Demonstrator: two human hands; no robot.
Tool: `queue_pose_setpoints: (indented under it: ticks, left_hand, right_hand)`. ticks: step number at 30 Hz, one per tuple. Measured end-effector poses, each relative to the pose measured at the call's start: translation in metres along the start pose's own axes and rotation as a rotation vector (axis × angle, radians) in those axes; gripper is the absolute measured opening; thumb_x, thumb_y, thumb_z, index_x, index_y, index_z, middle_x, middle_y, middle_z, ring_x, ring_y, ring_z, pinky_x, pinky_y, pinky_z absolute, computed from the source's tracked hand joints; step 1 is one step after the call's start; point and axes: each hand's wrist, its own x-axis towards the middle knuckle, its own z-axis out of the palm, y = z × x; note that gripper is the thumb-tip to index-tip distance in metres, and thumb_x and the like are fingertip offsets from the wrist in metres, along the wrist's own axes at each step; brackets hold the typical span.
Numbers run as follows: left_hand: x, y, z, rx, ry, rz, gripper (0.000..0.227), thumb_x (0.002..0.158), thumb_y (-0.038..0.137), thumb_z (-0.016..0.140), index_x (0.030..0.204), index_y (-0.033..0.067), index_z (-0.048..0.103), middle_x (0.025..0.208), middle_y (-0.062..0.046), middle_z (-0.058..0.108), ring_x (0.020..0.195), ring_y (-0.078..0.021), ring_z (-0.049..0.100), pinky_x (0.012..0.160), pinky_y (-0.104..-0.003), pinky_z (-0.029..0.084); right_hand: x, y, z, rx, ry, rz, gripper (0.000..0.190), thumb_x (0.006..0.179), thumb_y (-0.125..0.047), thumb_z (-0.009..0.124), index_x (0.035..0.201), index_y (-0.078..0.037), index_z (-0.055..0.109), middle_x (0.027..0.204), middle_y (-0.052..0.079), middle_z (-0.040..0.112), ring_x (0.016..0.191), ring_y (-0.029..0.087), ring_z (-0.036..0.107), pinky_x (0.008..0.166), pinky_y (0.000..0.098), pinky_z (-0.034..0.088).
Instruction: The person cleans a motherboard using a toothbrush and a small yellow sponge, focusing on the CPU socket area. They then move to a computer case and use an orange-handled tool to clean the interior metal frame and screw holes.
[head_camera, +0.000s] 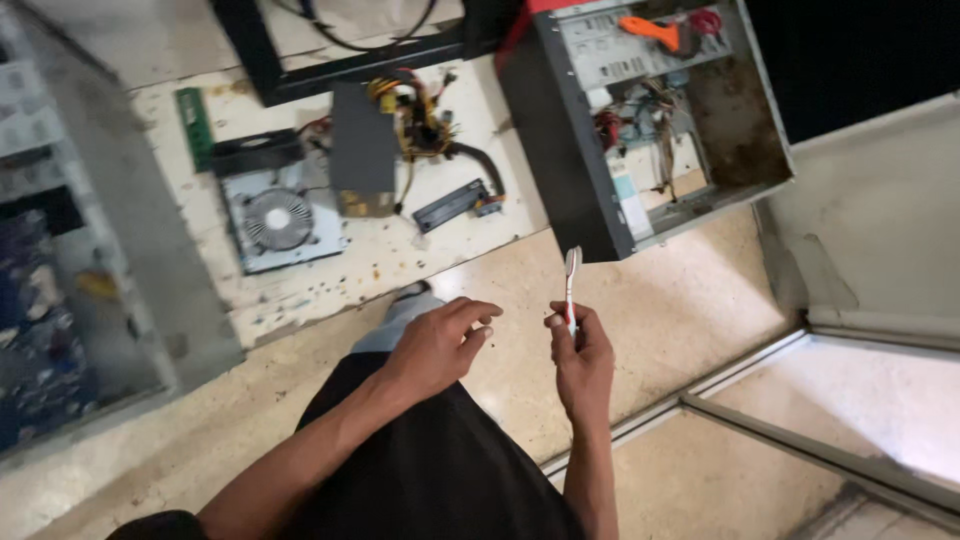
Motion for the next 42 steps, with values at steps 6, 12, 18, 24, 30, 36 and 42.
queue_pose_setpoints:
  ticks: [6,12,18,24,30,36,42]
  left_hand:
    - [0.084,-0.003,0.036,-0.114,0.082,-0.08,0.034,0.093,0.004,0.071,0.126,0.0124,0.074,0.098,-0.012,0.078,0.082,-0.0337,0.078,0.066,-0.039,0.064]
    - [0.191,-0.009,0.082,-0.205,0.263,-0.124,0.049,0.094,0.001,0.065,0.143,0.0022,0.058,0.113,-0.02,0.073,0.093,-0.0309,0.076,0.074,-0.038,0.064]
    - [0.286,0.034,0.097,-0.232,0.308,-0.342,0.071,0.111,0.016,0.055,0.164,-0.0017,0.011,0.161,-0.036,0.018,0.147,-0.0622,0.027,0.114,-0.082,0.036]
    - [0.349,-0.014,0.155,-0.167,0.598,-0.384,0.094,0.111,0.016,0.067,0.169,0.0063,-0.007,0.17,-0.029,0.001,0.156,-0.058,0.011,0.122,-0.076,0.028]
    - [0.358,-0.035,0.168,0.019,0.725,-0.32,0.095,0.105,0.008,0.071,0.172,0.0087,0.003,0.17,-0.035,0.013,0.153,-0.0606,0.023,0.12,-0.074,0.03]
    - [0.361,0.008,0.168,0.044,0.701,-0.412,0.084,0.106,0.002,0.06,0.168,0.0084,0.003,0.144,-0.045,0.047,0.114,-0.0716,0.055,0.077,-0.083,0.042]
    - [0.362,0.002,0.19,0.248,0.733,-0.543,0.08,0.108,0.007,0.066,0.168,0.0113,0.012,0.131,-0.043,0.058,0.106,-0.0666,0.064,0.077,-0.081,0.052]
  right_hand:
    - [0.035,0.02,-0.042,0.048,0.06,0.091,0.025,0.105,-0.016,0.061,0.126,-0.009,0.073,0.092,0.012,0.074,0.067,0.017,0.06,0.07,0.032,0.054]
    - [0.122,0.038,-0.108,0.046,0.229,0.119,0.033,0.108,-0.018,0.056,0.135,-0.003,0.066,0.091,0.012,0.067,0.064,0.015,0.051,0.064,0.0305,0.048]
    - [0.226,0.044,-0.167,-0.18,0.215,0.11,0.03,0.101,-0.011,0.068,0.132,-0.011,0.072,0.096,0.012,0.071,0.068,0.019,0.061,0.072,0.0342,0.056]
    - [0.31,0.03,-0.223,-0.377,0.328,-0.007,0.031,0.1,-0.012,0.075,0.132,-0.013,0.072,0.112,0.019,0.073,0.095,0.038,0.073,0.094,0.0452,0.057]
    - [0.397,0.09,-0.287,-0.511,0.366,-0.068,0.035,0.099,-0.019,0.08,0.133,-0.017,0.073,0.114,0.01,0.07,0.081,0.027,0.066,0.084,0.0401,0.058]
    - [0.486,0.124,-0.319,-0.47,0.218,-0.18,0.039,0.096,-0.023,0.085,0.132,-0.012,0.074,0.109,0.015,0.071,0.079,0.031,0.069,0.078,0.0397,0.058]
    - [0.514,0.134,-0.324,-0.504,0.065,-0.473,0.021,0.101,-0.025,0.079,0.12,-0.017,0.073,0.099,0.012,0.072,0.087,0.039,0.073,0.079,0.0462,0.061]
